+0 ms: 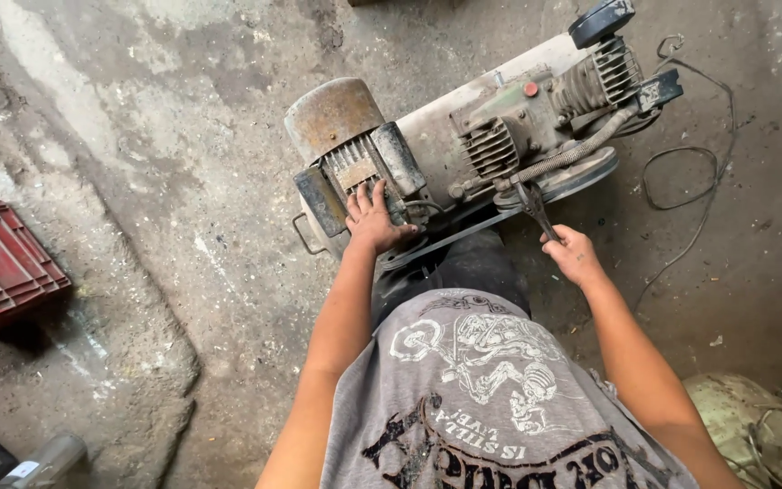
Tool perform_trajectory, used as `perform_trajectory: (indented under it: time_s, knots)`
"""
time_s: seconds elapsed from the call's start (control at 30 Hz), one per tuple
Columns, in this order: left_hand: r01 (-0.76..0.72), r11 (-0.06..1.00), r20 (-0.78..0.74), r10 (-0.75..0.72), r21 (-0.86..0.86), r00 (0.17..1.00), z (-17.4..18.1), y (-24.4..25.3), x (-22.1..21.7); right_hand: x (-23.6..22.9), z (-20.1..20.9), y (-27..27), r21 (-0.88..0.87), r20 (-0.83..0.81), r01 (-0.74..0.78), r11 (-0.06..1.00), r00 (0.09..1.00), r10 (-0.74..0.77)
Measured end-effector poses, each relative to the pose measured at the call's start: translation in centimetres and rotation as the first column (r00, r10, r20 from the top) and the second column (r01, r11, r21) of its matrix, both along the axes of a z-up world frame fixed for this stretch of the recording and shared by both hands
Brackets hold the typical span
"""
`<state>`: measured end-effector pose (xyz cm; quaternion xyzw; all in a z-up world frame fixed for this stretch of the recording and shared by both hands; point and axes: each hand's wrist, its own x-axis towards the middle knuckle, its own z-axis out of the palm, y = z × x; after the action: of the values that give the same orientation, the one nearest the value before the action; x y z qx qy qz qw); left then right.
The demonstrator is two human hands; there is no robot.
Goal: Tightening and adjusting fittings on an air compressor using a wrench and hands.
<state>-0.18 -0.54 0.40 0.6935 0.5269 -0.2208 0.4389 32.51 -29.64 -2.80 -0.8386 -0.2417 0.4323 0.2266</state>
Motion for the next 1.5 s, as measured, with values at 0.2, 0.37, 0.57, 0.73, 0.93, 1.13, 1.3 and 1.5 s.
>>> perform_trajectory:
  time_s: [0.2,0.37,0.57,0.73,0.93,1.13,1.3,1.5]
  knots:
    - [-0.008,1.0,-0.016,0.007,-0.013,1.0,-0.4,0.0,0.1,-0.3,1.6,1.1,-0.11,0.012,-0.03,0.993,0.999,0.031]
    - [-0.014,1.0,-0.007,0.014,-0.013,1.0,-0.2,-0.3,0.0,-5.6,9.1,2.8,-0.047,-0.238,0.221,0.974,0.945,-0.226]
    - [-0.049,0.977,0.011,0.048,0.209,0.999,0.7,-2.1,2.4,-4.6,11.8,-1.2,0.257,0.116,0.092,0.962,0.985,-0.125]
    - [-0.3,0.831,0.46,0.061,0.468,0.886,-3.4,-7.9,9.2,-1.9,11.0,-2.2,0.176,0.169,0.293,0.94,0.931,-0.322]
    - [-0.442,0.282,0.203,0.954,-0.852,0.219,-4.2,-11.4,16.4,4.4,10.9,-1.0,0.093,0.166,0.221,0.971,0.958,-0.234]
    - [-0.354,-0.169,-0.14,0.984,-0.92,-0.108,-4.4,-12.6,20.5,10.2,11.8,6.7,0.046,0.364,-0.236,0.971,0.909,0.203]
    - [-0.133,-0.379,-0.286,0.847,-0.916,-0.449,-2.2,-12.9,25.0,16.1,9.5,14.5,0.268,0.439,-0.675,0.687,0.72,0.537]
    - [0.057,-0.299,-0.25,0.662,-0.953,-0.706,-10.9,-18.1,29.2,18.9,5.1,19.4,0.13,0.019,-0.737,0.663,0.671,0.742]
